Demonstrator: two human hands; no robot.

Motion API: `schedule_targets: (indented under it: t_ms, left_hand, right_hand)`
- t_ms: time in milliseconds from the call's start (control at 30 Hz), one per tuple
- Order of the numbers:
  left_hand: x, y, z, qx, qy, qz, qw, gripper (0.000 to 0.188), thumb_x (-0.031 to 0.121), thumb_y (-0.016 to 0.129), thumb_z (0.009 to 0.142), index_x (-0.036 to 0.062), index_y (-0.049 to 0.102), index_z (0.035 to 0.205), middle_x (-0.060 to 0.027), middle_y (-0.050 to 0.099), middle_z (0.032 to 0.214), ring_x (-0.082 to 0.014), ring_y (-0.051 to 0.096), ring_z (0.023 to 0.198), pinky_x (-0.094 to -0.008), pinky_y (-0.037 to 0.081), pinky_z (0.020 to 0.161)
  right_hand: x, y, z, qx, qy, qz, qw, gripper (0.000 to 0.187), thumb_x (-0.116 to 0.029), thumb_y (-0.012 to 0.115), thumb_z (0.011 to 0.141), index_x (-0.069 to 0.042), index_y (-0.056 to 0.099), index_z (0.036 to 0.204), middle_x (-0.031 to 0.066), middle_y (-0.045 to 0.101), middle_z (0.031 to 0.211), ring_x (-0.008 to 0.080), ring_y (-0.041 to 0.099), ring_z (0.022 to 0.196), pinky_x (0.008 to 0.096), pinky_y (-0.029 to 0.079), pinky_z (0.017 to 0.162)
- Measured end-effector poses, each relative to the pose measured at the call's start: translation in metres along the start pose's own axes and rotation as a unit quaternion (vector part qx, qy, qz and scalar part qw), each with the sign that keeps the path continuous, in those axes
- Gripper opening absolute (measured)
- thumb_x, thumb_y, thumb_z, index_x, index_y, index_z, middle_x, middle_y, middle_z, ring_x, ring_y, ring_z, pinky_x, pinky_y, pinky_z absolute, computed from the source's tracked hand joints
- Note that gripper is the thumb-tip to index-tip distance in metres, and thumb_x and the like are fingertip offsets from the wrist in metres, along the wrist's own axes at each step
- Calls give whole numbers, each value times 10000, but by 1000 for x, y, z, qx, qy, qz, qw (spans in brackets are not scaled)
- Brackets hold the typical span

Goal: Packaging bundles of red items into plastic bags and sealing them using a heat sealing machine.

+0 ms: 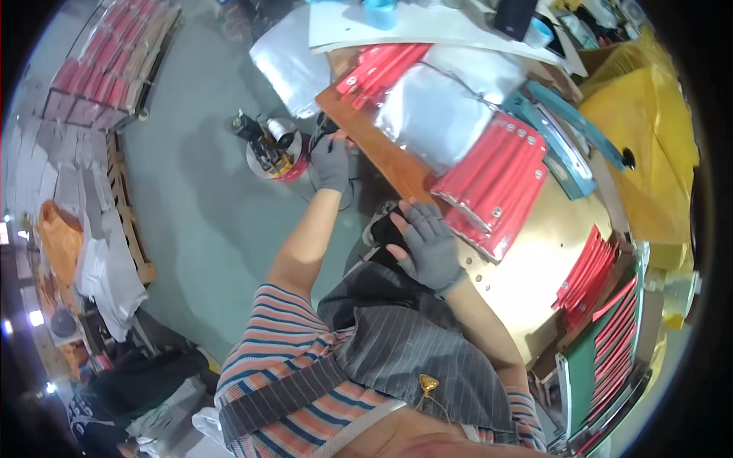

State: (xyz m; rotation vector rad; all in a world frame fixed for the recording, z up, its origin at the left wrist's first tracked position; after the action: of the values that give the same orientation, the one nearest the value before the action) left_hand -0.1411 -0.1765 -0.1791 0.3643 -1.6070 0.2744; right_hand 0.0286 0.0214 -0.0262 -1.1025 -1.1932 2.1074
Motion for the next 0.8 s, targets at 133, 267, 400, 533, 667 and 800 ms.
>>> schedule_targets:
  t_ms: [133, 267, 400, 533, 667, 800]
  left_hand:
    - [-68, -63, 56, 94, -50, -96, 990, 165, 144, 594, 858, -17, 628, 858, -53, 616, 675, -100, 550, 538, -233, 437, 501]
    - [-136, -114, 154, 134, -115, 5, 984, 285, 229, 565, 878, -46, 600, 946, -89, 630, 737, -175, 585, 627, -284, 470, 589]
    - [-152, -126, 232, 241, -15, 454, 858, 406, 387, 677, 791, -4, 624, 889, -89, 623, 717, -197, 591, 590, -318, 468, 519]
    - [-157, -124, 272, 127, -209, 378, 893, 505, 441, 553, 836, -27, 639, 1002, -250, 616, 1023, -386, 582, 985, -399, 423, 888]
    - [-53, -78, 276, 57, -21, 643, 763, 253, 250, 546, 818, 33, 669, 862, -179, 657, 942, -319, 649, 863, -408, 512, 724]
    - [8, -55, 274, -45, 105, 764, 635, 203, 195, 581, 777, 57, 676, 891, -154, 667, 940, -293, 657, 877, -396, 529, 677]
  right_hand:
    - [39, 65, 4, -40, 74, -43, 996, 587, -334, 613, 794, -20, 460, 1267, 197, 373, 1369, 368, 352, 1270, 464, 302, 1034]
    - [40, 77, 14, -104, 67, -86, 989, 608, -357, 623, 779, -64, 465, 1288, 196, 349, 1389, 377, 333, 1282, 492, 296, 1027]
    - [44, 80, 18, -135, 76, -113, 981, 636, -481, 602, 774, -81, 502, 1258, 204, 374, 1370, 400, 363, 1253, 490, 298, 1022]
    - [52, 83, 21, -152, 95, -113, 977, 656, -519, 592, 768, -82, 508, 1250, 205, 382, 1362, 395, 371, 1248, 491, 297, 1021]
    - [52, 81, 24, -144, 94, -126, 977, 662, -540, 578, 771, -81, 514, 1242, 204, 385, 1359, 392, 376, 1244, 497, 295, 1020]
    - [49, 77, 22, -133, 95, -130, 978, 650, -546, 558, 784, -68, 530, 1223, 205, 367, 1375, 396, 368, 1250, 502, 291, 1021]
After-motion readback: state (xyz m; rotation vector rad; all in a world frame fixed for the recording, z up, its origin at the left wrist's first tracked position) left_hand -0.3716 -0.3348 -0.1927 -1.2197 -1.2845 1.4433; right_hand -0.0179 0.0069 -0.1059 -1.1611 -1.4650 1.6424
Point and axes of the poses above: each hand's wrist, its own z-axis towards the middle knuckle, its own y-axis out of the palm, x = y × z, the point moved 5 cm from there along z, towards the middle knuckle
